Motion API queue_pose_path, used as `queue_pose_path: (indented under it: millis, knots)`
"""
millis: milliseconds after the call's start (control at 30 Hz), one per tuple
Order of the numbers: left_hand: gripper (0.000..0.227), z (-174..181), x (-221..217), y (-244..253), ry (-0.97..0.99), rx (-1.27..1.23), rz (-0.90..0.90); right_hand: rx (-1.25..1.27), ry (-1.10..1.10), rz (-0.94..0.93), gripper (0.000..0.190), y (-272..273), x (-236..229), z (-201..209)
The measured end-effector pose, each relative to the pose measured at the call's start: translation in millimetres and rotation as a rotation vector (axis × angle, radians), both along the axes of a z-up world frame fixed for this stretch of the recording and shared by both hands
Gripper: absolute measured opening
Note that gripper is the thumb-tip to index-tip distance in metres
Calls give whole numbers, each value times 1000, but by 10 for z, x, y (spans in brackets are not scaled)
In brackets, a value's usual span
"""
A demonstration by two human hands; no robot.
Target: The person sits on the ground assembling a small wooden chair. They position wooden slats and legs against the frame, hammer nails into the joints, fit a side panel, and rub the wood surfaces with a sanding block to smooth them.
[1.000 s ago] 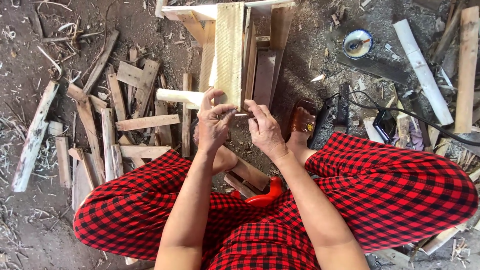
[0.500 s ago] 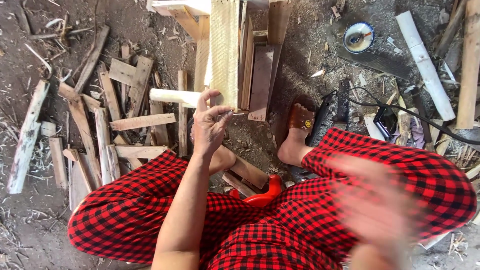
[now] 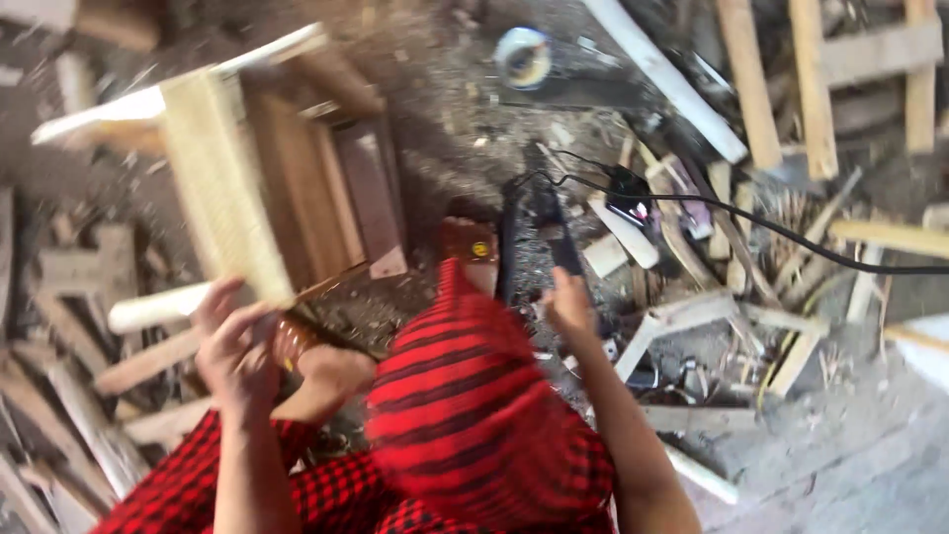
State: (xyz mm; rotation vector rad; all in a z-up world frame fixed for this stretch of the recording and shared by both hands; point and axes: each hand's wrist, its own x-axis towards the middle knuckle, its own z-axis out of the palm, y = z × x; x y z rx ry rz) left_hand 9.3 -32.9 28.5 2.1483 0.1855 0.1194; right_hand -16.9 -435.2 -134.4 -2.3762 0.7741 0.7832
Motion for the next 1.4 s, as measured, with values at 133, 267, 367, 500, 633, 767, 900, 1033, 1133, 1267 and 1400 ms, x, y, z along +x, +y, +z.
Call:
queue_pose_path:
  millis: [133,267,367,500,633,767,900,1033,1133,1267,1400]
  knots:
    - [11,-79,-4,1,-85,-80,-28,17,178,81,47,210,-21,119]
    - [11,-25,4,-35,-65,-81,3,-134,-94,90,29,18,-104,-339]
    - [10,-109,-7,17,-77,-132,-9,-43,167,263,31,142,-104,-281]
    - [8,-116,-1,9,-81,-78,24,-264,-715,959,18,445,-206,-379]
    - [6,-141,53,-2,-164,-154,35,-383,-1026,1177,33,362,-240,-877]
    - [3,-105,22,-28,-140,-147,53,-543,-804,1525,26,299,-273,-1262]
    - [6,-54,17,-65,-142,-129,117,-529,-683,1616,34,-686,-871,-2609]
    - [6,-39,14,17,-143,-57,100,237,-696,1314,47,-1008,-739,-2903]
    - [6,-16,14,30,-135,-45,128,112,-395,1228,46,-342,-324,-2513]
    - [5,-86,66,34,-254,-131,105,-106,3,982,47,-599,-703,-1986]
    - [7,-104,106,58,-261,-172,116,-354,353,645,48,-1331,-973,-1301]
